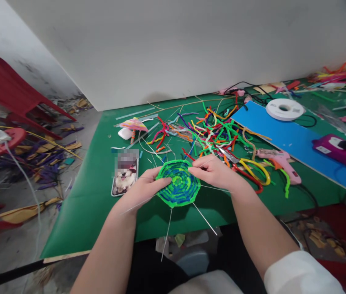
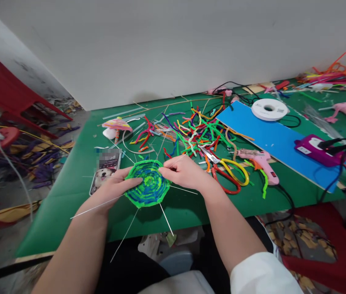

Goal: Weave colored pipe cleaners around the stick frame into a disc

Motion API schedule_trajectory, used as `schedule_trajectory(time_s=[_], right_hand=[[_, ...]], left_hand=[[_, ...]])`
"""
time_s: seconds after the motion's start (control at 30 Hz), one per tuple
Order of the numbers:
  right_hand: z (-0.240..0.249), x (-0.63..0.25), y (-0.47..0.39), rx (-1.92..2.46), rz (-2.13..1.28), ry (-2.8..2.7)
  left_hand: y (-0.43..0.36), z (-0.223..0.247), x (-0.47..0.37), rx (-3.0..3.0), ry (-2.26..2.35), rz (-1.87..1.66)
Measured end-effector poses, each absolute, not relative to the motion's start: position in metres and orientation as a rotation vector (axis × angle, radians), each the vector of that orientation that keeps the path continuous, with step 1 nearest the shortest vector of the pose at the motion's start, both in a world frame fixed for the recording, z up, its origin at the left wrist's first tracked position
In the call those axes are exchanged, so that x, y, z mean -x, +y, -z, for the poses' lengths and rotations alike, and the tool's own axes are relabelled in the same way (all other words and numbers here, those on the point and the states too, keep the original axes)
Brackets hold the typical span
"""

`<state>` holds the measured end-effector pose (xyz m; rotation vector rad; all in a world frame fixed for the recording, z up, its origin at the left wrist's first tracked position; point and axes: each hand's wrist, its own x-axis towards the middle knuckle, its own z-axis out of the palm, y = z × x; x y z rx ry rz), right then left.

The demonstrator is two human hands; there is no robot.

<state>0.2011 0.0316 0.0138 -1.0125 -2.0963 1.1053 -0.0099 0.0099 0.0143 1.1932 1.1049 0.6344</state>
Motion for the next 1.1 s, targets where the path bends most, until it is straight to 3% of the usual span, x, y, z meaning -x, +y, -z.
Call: schedule_trajectory(time_s=[0.3, 0.57, 1.1], right_hand=[[-0.008, -0.193, 0.032, 0.935, -0.909, -2.092], [0.0, -0.188, 0.034, 1.058, -1.012, -2.064], [0.007, -0.182, 0.034, 1.009, -0.903, -2.143]], left_hand=[[0.012, -0.014, 0.01, -1.148, 1.115, -0.647], [0.016, -0.009, 0.013, -1.201, 1.106, -0.615], [0.018, -0.004, 0.01, -1.135, 1.218, -0.695]])
